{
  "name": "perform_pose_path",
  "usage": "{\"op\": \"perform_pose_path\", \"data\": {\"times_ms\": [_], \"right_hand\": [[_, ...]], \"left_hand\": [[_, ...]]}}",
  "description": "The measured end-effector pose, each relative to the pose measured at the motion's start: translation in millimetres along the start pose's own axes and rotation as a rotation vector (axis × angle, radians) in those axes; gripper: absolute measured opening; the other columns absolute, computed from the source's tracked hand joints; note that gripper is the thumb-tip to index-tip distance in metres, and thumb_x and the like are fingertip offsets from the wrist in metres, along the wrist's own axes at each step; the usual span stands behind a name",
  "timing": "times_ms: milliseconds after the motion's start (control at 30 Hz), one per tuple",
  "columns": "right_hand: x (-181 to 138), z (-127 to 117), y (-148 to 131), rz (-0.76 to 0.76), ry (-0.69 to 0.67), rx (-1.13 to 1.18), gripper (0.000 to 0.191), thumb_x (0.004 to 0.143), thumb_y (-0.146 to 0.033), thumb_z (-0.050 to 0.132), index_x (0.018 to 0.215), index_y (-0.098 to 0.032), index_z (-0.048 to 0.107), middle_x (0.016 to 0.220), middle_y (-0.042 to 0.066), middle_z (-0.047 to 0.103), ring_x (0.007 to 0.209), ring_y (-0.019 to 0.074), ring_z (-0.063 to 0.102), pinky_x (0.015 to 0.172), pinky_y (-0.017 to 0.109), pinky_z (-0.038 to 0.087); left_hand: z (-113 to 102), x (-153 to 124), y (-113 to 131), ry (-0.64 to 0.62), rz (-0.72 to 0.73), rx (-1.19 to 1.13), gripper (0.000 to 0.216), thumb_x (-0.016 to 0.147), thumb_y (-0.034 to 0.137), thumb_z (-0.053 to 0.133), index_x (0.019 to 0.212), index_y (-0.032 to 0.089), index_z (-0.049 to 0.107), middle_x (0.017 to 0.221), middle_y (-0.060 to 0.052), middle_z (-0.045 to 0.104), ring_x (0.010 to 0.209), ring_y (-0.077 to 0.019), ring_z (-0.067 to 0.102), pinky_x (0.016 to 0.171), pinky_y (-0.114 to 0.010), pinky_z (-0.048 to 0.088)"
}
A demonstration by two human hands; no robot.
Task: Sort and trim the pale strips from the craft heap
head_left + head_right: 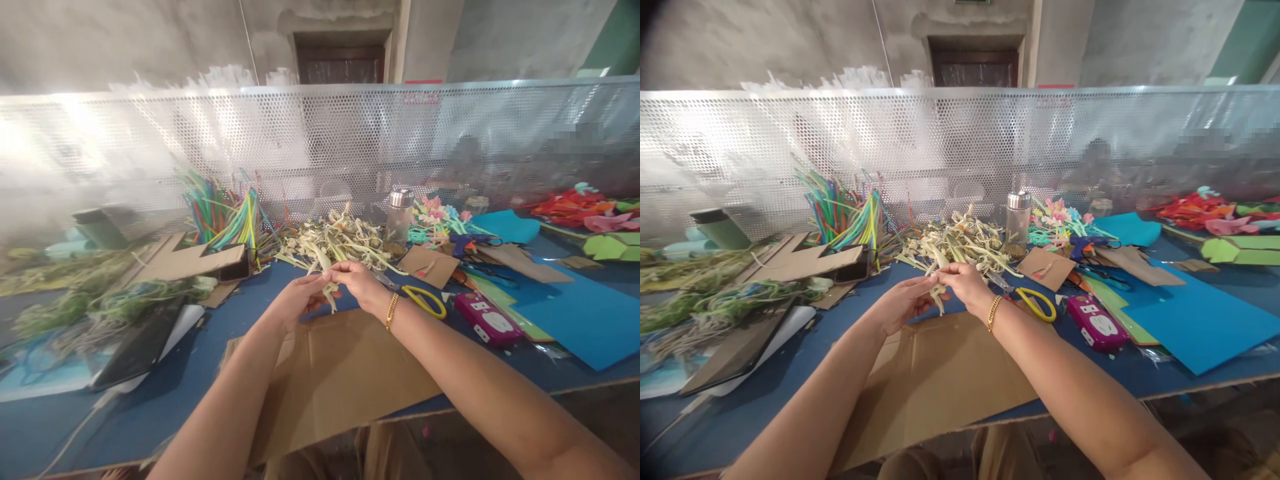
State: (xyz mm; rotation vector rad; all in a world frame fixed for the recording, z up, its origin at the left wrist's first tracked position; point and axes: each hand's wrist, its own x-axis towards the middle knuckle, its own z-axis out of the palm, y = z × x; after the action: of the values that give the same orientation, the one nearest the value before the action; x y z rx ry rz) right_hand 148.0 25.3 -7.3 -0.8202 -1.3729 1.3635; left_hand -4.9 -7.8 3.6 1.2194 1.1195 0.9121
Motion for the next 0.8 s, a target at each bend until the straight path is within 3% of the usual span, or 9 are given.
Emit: {"op": "perform_pose_path", "data": {"times_ms": [133,267,367,467,567,667,800], "right_hand": [[-2,5,3,-0.009,0.061,0.008,0.017,0.064,-0.033,0.072,0.064,-0.018,0.064,0.061,-0.002,0.063,0.061,0.0117,0.056,0.061,0.026,0.045],[2,1,4,-0.042,0.141,-0.044,0.022,0.063,-0.038,0.073,0.068,-0.018,0.064,0.066,-0.001,0.063,0.064,0.0125,0.055,0.06,0.025,0.044],[6,-6,0,-0.09,0.145,-0.071,0.031,0.069,-0.049,0.069,0.077,-0.019,0.067,0.075,0.001,0.066,0.072,0.014,0.058,0.063,0.025,0.044],[7,-12,-3,-0.108,0.187,-0.141,0.041,0.077,-0.059,0.059,0.078,-0.019,0.067,0.075,0.002,0.066,0.071,0.0138,0.058,0.064,0.025,0.044],[7,-11,2,-0.12,0.169,-0.219,0.035,0.072,-0.053,0.066,0.072,-0.018,0.066,0.067,0.0,0.064,0.064,0.0133,0.056,0.062,0.026,0.043],[5,-5,9,-0.175,0.162,-0.256,0.023,0.069,-0.041,0.07,0.069,-0.019,0.065,0.065,-0.001,0.064,0.063,0.0139,0.056,0.062,0.026,0.043],[4,-2,9,-0.171,0.167,-0.152,0.018,0.069,-0.036,0.068,0.066,-0.019,0.063,0.062,-0.002,0.061,0.06,0.0127,0.053,0.061,0.026,0.042]], "left_hand": [[1,-2,0,-0.037,0.009,0.122,0.029,0.072,0.045,0.071,0.084,0.02,0.075,0.082,-0.009,0.074,0.061,-0.0158,0.062,0.049,-0.024,0.04],[4,-3,-1,-0.108,-0.004,0.158,0.029,0.073,0.045,0.071,0.083,0.018,0.075,0.078,-0.009,0.073,0.065,-0.0157,0.062,0.053,-0.023,0.043],[6,-1,-3,-0.035,0.01,0.014,0.033,0.074,0.044,0.07,0.094,0.018,0.073,0.082,-0.009,0.073,0.074,-0.016,0.065,0.059,-0.022,0.045],[7,3,-4,0.073,0.037,-0.124,0.038,0.078,0.047,0.065,0.103,0.018,0.069,0.087,-0.009,0.074,0.071,-0.0144,0.064,0.058,-0.022,0.046],[6,5,-3,0.124,0.032,-0.204,0.038,0.079,0.049,0.064,0.101,0.018,0.068,0.088,-0.009,0.073,0.063,-0.0134,0.063,0.052,-0.022,0.045],[5,6,-3,0.124,0.021,-0.176,0.036,0.07,0.045,0.073,0.09,0.017,0.066,0.085,-0.009,0.072,0.056,-0.0106,0.059,0.048,-0.02,0.041],[6,5,-3,0.129,0.005,-0.118,0.03,0.065,0.038,0.078,0.077,0.015,0.064,0.075,-0.006,0.071,0.054,-0.0087,0.057,0.048,-0.019,0.039]]}}
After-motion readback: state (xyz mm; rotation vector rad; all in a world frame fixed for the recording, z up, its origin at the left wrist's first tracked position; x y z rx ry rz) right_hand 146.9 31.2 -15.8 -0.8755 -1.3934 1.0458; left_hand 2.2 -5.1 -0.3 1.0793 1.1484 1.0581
